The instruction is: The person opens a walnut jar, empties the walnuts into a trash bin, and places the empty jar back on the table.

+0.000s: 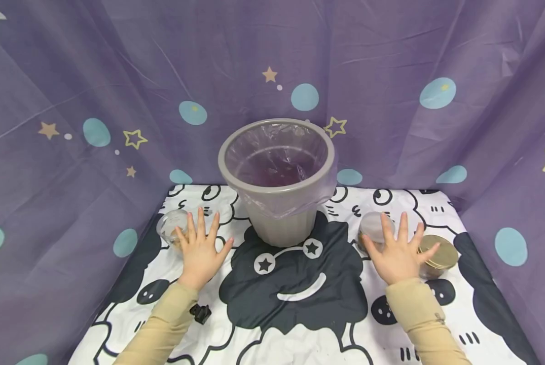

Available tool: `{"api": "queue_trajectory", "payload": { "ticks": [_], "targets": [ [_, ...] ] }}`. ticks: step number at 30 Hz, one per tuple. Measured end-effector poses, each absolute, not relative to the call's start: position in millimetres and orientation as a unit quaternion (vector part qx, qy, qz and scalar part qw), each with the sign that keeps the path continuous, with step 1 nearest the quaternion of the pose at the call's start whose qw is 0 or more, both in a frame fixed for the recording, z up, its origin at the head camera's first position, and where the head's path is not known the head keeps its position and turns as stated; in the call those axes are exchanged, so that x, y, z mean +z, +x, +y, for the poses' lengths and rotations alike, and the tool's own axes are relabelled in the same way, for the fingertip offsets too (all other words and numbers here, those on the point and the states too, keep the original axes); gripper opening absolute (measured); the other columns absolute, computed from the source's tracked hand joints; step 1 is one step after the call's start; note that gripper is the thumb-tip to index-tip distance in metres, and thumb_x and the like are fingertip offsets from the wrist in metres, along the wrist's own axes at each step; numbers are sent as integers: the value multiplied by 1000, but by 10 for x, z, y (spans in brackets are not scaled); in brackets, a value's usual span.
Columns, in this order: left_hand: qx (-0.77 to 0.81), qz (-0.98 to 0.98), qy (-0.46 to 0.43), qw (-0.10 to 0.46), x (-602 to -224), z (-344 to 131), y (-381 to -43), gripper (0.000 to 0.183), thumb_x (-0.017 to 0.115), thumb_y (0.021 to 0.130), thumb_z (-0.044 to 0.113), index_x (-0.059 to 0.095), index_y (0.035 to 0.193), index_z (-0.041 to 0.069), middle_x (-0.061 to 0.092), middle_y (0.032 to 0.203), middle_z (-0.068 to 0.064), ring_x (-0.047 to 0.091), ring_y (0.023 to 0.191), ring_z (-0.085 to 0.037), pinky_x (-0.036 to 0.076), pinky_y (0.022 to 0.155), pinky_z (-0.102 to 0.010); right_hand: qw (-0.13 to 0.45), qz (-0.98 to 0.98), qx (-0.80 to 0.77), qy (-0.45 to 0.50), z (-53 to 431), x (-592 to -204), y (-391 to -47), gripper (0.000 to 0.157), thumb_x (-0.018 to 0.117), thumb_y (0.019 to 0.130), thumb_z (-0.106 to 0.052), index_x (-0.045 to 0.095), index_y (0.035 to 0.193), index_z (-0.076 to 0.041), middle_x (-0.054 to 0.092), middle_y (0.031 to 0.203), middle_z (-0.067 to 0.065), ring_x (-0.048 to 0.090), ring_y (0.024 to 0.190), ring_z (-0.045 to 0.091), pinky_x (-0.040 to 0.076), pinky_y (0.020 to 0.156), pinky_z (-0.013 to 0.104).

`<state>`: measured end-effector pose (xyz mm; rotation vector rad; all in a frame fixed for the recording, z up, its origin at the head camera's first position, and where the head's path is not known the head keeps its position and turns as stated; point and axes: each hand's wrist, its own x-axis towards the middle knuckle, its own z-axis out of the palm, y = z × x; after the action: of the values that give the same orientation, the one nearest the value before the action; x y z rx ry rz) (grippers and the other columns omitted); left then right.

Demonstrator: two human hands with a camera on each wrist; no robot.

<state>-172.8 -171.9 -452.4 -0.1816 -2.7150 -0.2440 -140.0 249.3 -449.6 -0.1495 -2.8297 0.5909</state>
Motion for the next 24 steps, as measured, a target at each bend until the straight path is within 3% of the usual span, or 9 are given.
{"api": "queue_trajectory", "payload": {
  "ticks": [9, 24],
  "targets": [
    [-86, -972, -67, 209, -4539, -1729, -1734, 74, 51, 89, 56, 30, 150, 19, 9, 157, -21, 5, 143, -46, 1, 108, -70, 124, -968, 213, -44, 2411, -4507, -1413, 72, 40, 94, -57, 21, 151, -19, 2, 155, 28, -13, 137, 57, -19, 91, 79],
    [-83, -976, -64, 191, -4538, -1744, -1757, 74, 50, 90, 55, 27, 150, 19, 8, 157, -21, -3, 144, -42, 0, 109, -69, 123, -969, 209, -44, 2346, -4540, -1412, 73, 42, 92, -59, 24, 151, -18, 5, 155, 28, -14, 137, 55, -18, 93, 78]
  ]
}}
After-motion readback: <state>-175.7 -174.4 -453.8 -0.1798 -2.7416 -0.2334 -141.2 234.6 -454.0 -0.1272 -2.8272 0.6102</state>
